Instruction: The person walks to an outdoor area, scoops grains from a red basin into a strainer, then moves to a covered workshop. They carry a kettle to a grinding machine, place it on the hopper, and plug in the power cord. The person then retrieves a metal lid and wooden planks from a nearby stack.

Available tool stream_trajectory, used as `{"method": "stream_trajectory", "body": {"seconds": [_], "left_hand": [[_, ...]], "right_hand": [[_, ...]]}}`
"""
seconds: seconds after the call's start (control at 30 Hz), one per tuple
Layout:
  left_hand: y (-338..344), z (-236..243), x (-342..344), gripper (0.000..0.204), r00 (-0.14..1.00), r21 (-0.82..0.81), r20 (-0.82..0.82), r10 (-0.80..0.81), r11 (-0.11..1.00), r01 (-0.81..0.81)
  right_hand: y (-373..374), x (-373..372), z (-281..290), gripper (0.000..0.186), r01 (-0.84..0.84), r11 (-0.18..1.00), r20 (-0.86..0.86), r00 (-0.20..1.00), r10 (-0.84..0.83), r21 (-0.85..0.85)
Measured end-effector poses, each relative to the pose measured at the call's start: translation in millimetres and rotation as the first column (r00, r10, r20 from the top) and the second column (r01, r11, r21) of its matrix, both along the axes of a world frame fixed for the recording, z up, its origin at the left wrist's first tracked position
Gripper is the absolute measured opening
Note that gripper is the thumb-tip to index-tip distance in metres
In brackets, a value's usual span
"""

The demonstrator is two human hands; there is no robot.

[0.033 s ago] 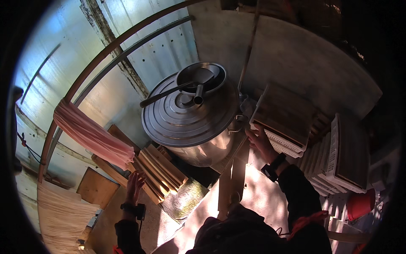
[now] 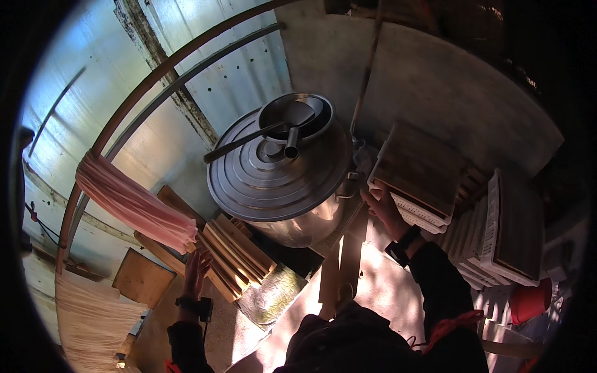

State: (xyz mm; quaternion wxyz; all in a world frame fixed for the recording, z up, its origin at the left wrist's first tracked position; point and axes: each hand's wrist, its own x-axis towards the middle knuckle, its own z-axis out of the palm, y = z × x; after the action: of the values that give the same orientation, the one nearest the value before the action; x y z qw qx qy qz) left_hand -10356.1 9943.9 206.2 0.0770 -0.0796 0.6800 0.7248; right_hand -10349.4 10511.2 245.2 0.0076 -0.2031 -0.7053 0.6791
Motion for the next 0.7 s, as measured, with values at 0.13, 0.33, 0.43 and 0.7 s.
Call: {"method": "stream_trajectory", "body": {"seconds": [0.13, 0.33, 0.43, 0.7], "left_hand": [[10, 20, -87, 0.056, 0.995, -0.078, 0.097, 0.029, 0.997, -0.022], [31, 30, -204, 0.054, 0.999, -0.074, -0.021, -0.042, 0.996, 0.041], [45, 38, -250, 0.054, 0.991, -0.075, -0.114, -0.066, 0.996, 0.058], [46, 36, -303, 0.056, 0.985, -0.157, -0.125, -0.117, 0.983, 0.097]], "right_hand": [[12, -52, 0, 0.063, 0.108, 0.992, 0.092, 0.989, -0.114, 0.072], [0, -96, 42, 0.047, -0.122, 0.963, -0.133, 0.987, 0.092, -0.239], [-27, -133, 71, 0.045, -0.108, 0.857, 0.003, 0.992, 0.126, -0.503], [-57, -249, 23, 0.028, -0.027, 0.706, 0.066, 0.992, 0.103, -0.708]]}}
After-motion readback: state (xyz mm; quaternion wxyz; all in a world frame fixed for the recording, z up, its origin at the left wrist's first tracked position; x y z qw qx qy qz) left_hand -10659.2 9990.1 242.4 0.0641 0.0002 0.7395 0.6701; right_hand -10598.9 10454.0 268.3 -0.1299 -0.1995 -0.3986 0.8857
